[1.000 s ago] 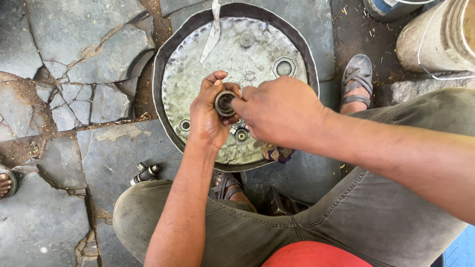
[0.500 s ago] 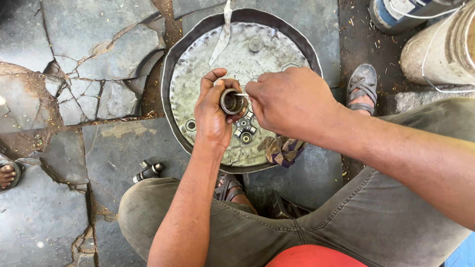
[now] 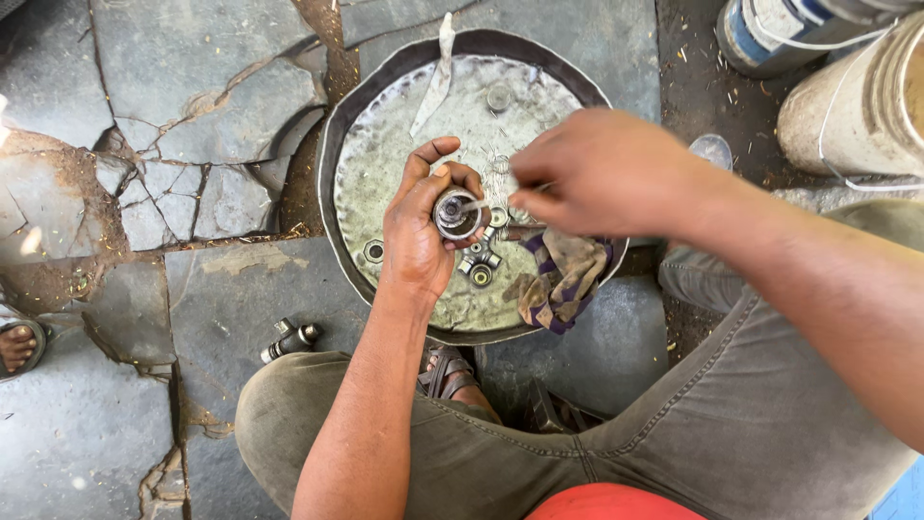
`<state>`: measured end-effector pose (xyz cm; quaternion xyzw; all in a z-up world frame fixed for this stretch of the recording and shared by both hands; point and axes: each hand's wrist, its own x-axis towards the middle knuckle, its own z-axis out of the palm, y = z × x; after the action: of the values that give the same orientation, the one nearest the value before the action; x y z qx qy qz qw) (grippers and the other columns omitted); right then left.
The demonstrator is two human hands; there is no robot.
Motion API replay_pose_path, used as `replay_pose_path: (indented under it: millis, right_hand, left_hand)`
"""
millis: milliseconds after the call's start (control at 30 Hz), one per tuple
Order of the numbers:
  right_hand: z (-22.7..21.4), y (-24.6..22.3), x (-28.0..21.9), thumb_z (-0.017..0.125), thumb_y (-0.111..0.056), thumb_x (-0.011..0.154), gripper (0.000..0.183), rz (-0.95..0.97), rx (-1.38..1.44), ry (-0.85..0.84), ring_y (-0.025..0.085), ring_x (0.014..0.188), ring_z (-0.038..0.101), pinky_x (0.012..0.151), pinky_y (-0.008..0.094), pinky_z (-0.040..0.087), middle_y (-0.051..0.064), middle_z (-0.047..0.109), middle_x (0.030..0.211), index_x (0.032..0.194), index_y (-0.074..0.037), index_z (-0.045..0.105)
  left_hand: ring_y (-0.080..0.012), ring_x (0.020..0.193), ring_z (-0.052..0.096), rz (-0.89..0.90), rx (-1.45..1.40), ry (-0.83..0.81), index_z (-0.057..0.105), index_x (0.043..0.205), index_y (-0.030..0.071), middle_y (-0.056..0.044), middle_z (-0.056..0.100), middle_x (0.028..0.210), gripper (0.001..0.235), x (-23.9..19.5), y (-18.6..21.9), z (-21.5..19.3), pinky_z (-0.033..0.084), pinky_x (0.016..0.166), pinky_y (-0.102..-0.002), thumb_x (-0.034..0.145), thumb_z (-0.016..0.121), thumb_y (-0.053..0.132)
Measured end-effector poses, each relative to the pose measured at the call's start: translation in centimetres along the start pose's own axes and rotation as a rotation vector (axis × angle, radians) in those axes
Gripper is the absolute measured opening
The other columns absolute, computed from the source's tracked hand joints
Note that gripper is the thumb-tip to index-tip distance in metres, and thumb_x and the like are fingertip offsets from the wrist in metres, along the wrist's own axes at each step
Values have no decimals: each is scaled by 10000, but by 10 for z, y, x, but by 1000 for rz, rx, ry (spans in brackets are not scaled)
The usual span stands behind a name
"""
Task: The person sits on the ground and uses a thin metal tool to clean the inside of a cylindrical mechanical part. They hold the part in one hand and scrape the interior with the tool, occasionally wiping the tool on a cloth. Other small mechanical parts are visible in a metal tray nearby.
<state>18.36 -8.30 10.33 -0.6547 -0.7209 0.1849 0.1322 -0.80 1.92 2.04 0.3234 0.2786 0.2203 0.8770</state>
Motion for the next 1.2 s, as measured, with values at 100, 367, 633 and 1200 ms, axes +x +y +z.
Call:
replay_pose_path:
  millis: [100, 367, 633, 1200]
  right_hand:
    - [-15, 16, -13, 732, -296, 912, 237, 87, 163, 52, 320, 571, 613, 568, 434, 487, 125, 654, 704, 879, -62, 714]
    - [-12, 24, -14, 763, -265, 888, 192, 153, 302, 93, 203, 553, 657, 549, 349, 501, 85, 706, 704, 928, -78, 744]
    - [-5, 22, -10, 759, -270, 897, 197, 246, 321, 50, 176, 545, 644, 559, 335, 502, 80, 707, 684, 916, -75, 743]
    - [8, 25, -4, 716, -257, 940, 243, 581, 938, -150, 47, 480, 453, 436, 258, 345, -16, 575, 566, 843, -38, 752]
  left_hand:
    - [-173, 594, 604, -2, 59, 17, 518, 1296, 9, -112, 650, 867, 278, 0, 1, -3, 423, 454, -267, 1088, 415, 160]
    - [-175, 787, 665, 97, -55, -20, 665, 1097, 15, -101, 689, 911, 190, 7, -15, -9, 554, 728, -317, 1036, 673, 194]
    - [-107, 859, 657, 183, 46, 84, 657, 1084, 77, -57, 712, 993, 370, 5, -13, -2, 562, 793, -267, 785, 851, -21]
    - [-139, 894, 676, 251, 17, 114, 655, 1087, 67, -82, 724, 970, 323, 5, -12, -2, 581, 805, -295, 826, 825, -19]
